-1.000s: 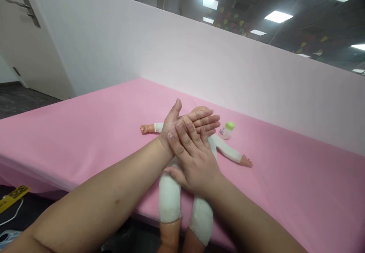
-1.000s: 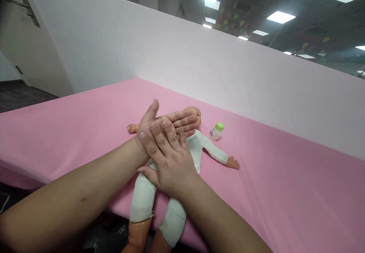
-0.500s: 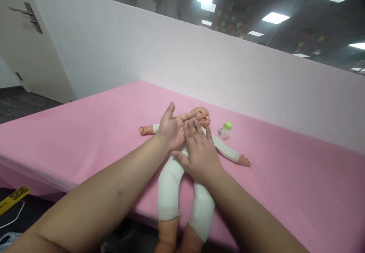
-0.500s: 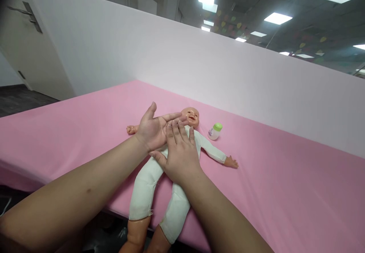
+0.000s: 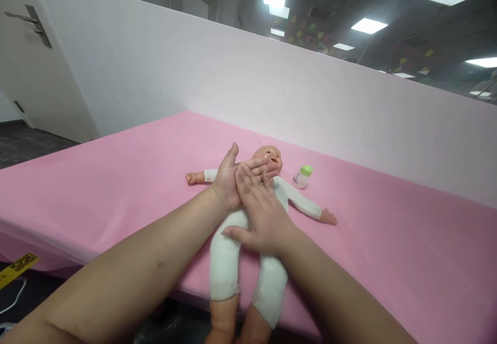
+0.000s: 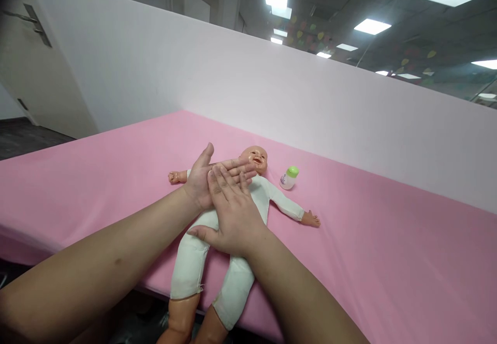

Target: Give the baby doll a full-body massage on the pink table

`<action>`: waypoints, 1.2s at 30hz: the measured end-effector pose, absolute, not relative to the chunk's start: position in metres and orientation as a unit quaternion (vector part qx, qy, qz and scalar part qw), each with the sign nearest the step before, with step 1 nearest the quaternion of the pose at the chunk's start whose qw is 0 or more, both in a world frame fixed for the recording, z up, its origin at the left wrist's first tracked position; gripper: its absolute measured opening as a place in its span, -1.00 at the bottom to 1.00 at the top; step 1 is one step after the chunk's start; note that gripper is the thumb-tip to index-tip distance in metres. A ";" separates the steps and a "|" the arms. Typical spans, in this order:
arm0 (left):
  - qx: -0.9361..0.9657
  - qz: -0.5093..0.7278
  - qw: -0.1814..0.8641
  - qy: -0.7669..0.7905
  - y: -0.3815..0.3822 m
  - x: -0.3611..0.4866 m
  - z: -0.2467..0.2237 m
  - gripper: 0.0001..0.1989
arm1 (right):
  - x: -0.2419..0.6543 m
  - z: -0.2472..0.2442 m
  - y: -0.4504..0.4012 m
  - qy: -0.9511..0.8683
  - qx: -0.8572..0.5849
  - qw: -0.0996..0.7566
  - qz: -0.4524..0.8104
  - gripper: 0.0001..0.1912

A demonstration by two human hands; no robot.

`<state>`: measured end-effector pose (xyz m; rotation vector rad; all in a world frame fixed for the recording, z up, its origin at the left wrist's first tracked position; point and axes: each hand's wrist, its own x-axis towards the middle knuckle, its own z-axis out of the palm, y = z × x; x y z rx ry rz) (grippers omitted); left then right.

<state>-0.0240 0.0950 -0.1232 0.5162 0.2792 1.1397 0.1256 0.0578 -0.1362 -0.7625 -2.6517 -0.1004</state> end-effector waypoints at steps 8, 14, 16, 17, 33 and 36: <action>0.245 0.515 0.814 0.108 0.091 -0.012 -0.120 -0.08 | 0.130 -0.137 0.069 -0.895 -0.399 0.192 -0.052 0.13; 0.223 0.602 0.752 0.148 0.105 -0.033 -0.124 -0.05 | 0.133 -0.135 0.068 -0.913 -0.371 0.166 -0.021 -0.01; 0.217 0.617 0.741 0.150 0.109 -0.039 -0.126 -0.04 | 0.133 -0.135 0.066 -0.927 -0.339 0.160 -0.010 -0.01; 0.215 0.622 0.738 0.151 0.111 -0.040 -0.126 -0.04 | 0.133 -0.134 0.065 -0.934 -0.317 0.163 -0.006 -0.01; 0.282 0.598 0.725 0.191 0.093 -0.001 -0.130 -0.29 | 0.130 -0.139 0.070 -0.912 -0.348 0.216 -0.013 0.05; 0.341 0.627 0.662 0.230 0.104 -0.006 -0.142 -0.44 | 0.136 -0.141 0.079 -0.898 -0.381 0.217 0.034 0.00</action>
